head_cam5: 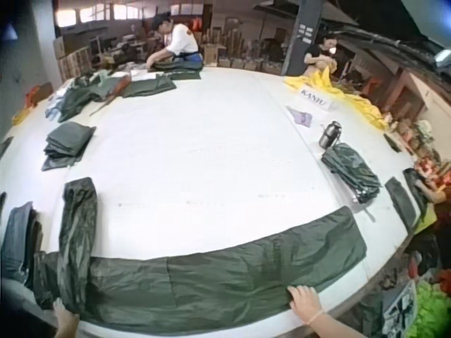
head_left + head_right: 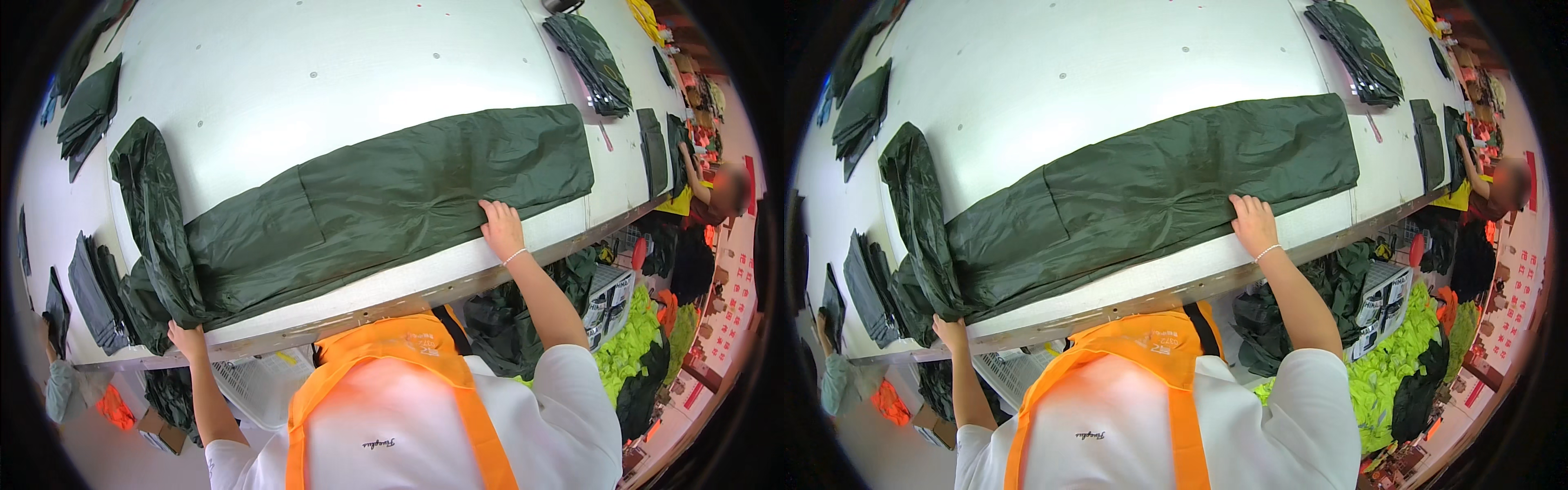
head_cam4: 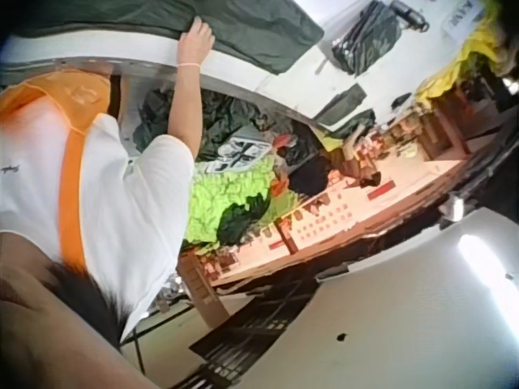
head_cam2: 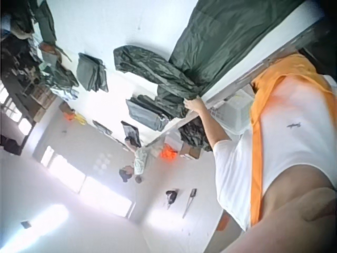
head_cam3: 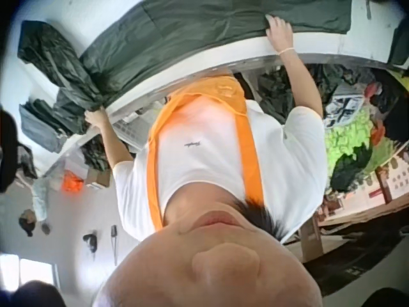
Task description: The person lays a dark green jacket flat on a table, zips the front, folds the sleeves inward, and folds the jacket into a compact rectangle. They then place the folded jacket into a plastic bag and set it aside.
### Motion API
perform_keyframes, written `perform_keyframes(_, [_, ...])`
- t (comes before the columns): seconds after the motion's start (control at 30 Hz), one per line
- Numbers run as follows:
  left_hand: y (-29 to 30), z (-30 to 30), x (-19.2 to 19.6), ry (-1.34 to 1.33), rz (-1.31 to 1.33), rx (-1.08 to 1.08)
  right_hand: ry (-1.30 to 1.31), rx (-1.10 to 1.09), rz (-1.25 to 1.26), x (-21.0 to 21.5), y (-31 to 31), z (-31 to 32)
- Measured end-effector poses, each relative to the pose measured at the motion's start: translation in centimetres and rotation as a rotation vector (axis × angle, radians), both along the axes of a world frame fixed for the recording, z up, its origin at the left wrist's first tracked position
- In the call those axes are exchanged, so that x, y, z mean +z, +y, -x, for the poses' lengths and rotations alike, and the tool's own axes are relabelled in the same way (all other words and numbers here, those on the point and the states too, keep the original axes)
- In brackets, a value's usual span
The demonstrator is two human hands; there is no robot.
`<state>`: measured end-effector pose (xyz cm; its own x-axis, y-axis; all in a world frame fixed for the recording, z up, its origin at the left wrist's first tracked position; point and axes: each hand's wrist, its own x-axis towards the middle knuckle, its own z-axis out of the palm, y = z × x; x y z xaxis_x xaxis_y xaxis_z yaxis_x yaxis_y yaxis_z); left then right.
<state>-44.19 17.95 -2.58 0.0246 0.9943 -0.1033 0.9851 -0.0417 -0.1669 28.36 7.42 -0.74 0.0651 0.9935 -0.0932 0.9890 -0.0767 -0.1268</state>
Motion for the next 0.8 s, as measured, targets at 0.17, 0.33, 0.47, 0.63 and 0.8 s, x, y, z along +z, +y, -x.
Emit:
perform_keyframes(0.17, [-2.1, -0.8, -1.2, 0.206, -0.023, 0.113, 0.049, 0.048, -0.06, -1.4, -0.8, -1.5])
perform_keyframes(0.33, [-0.7, -2.7, 0.4, 0.012, -0.008, 0.258, 0.204, 0.143, -0.148, -3.5, -2.2, -3.0])
perform_keyframes(0.47, [-1.7, -4.6, 2.7, -0.05, 0.007, 0.38, 0.351, 0.102, 0.117, -0.2, -1.2, -3.3])
perform_keyframes(0.63, [-1.2, -5.3, 4.5, -0.175, 0.063, 0.318, 0.574, 0.082, -0.087, 6.2, 11.1, 3.6])
perform_keyframes(0.8, [-2.0, -4.3, 3.5, -0.172, 0.037, 0.196, 0.719, 0.439, -0.207, 13.0, 27.4, 28.6])
